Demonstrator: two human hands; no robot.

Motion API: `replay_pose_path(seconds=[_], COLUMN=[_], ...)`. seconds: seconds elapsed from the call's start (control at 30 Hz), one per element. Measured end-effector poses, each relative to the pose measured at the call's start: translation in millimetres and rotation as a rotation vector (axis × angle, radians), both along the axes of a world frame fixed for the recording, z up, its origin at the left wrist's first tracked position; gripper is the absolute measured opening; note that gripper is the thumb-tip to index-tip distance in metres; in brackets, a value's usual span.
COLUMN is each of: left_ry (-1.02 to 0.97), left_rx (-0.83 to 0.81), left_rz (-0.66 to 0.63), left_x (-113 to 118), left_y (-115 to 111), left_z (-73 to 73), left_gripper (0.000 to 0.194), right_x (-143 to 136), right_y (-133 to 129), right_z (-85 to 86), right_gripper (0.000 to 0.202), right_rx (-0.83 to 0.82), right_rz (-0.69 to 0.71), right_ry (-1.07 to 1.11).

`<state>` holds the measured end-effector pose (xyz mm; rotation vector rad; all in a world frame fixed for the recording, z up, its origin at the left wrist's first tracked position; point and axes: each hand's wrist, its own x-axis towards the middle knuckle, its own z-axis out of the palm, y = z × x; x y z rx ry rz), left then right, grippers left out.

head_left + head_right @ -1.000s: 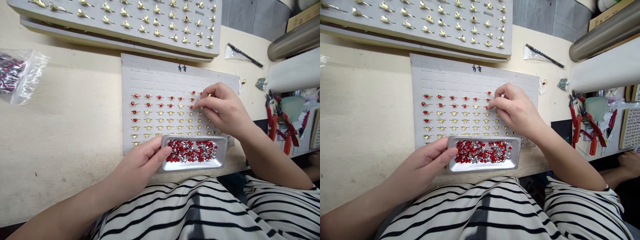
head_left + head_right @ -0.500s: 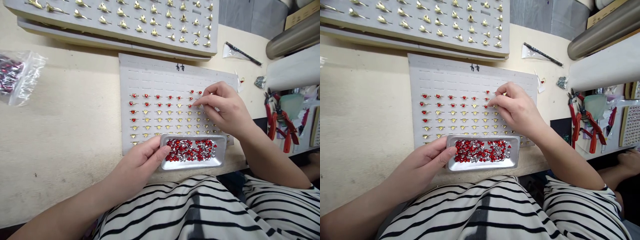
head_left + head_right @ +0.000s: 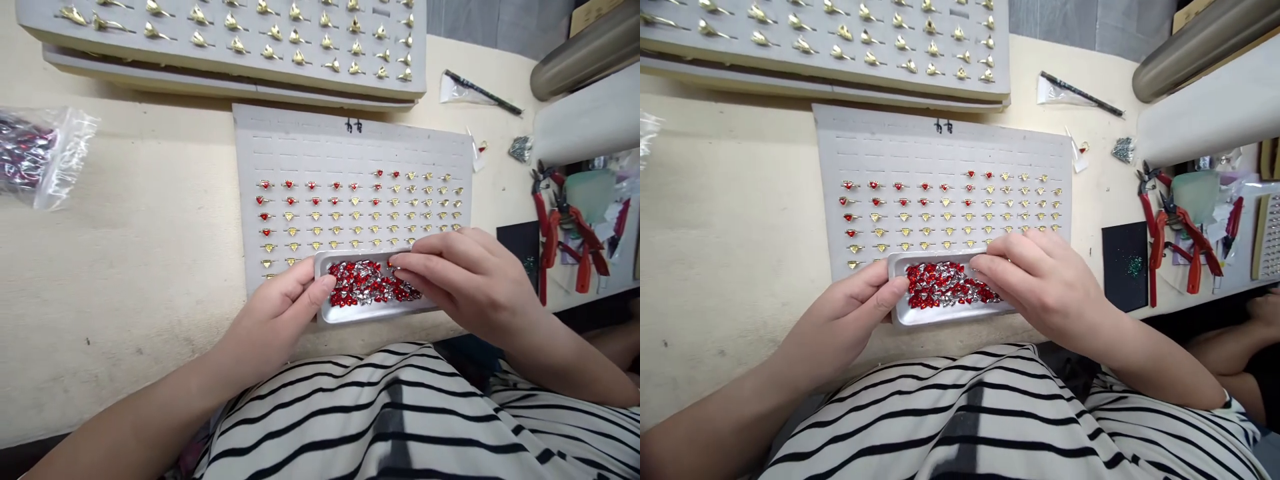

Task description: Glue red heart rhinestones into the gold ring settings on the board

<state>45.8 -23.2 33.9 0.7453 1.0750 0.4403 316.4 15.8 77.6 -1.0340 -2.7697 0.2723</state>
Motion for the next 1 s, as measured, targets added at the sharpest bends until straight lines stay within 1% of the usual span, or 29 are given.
replay_pose_path(seconds=[0.13, 0.2, 0.4, 0.5, 0.57, 0.63, 0.8, 0.9, 1.0], left_ry=[-0.077, -0.097, -0.044, -0.049, -0.061, -0.059, -0.058, -0.058, -0.062], left_rx=[-0.011, -0.002, 0.062, 0.061, 0.062, 0.059, 0.029, 0.03, 0.048], left_rz=[0.053, 0.068, 0.08, 0.082, 0.087, 0.081, 0.05, 0.036, 0.044], left_x=[2.3, 2.9, 4.5, 5.0, 4.8, 4.2, 2.0, 1.4, 1.8], left_y=[0.1, 0.4, 2.0, 2.2, 2.1, 1.9, 2.1, 2.2, 2.2], left_z=[0.3, 0.1, -0.9, -1.1, -1.2, -1.1, 1.1, 0.8, -1.9], left_gripper=[0.039, 0.04, 0.037, 0.035, 0.034, 0.034, 0.034, 0.033, 0.033], right_x=[1.3, 0.9, -5.7, -7.8, -7.8, -7.0, -3.8, -2.2, -1.1], right_y=[-2.8, -4.2, -4.3, -3.4, -3.5, -4.0, -1.8, 0.4, -0.1], right_z=[-5.4, -6.8, -12.1, -12.5, -10.4, -7.2, -3.5, -5.9, -8.2], right_gripper=[0.023, 0.023, 0.009, 0.003, 0.003, 0.008, 0.026, 0.028, 0.03], right_rx=[0.11, 0.133, 0.099, 0.079, 0.061, 0.01, -0.215, -0.27, -0.282], right_rz=[0.007, 0.011, -0.024, -0.032, -0.032, -0.055, -0.205, -0.239, -0.272], right_ry=[-0.064, -0.083, -0.082, -0.067, -0.019, 0.086, 0.4, 0.478, 0.5])
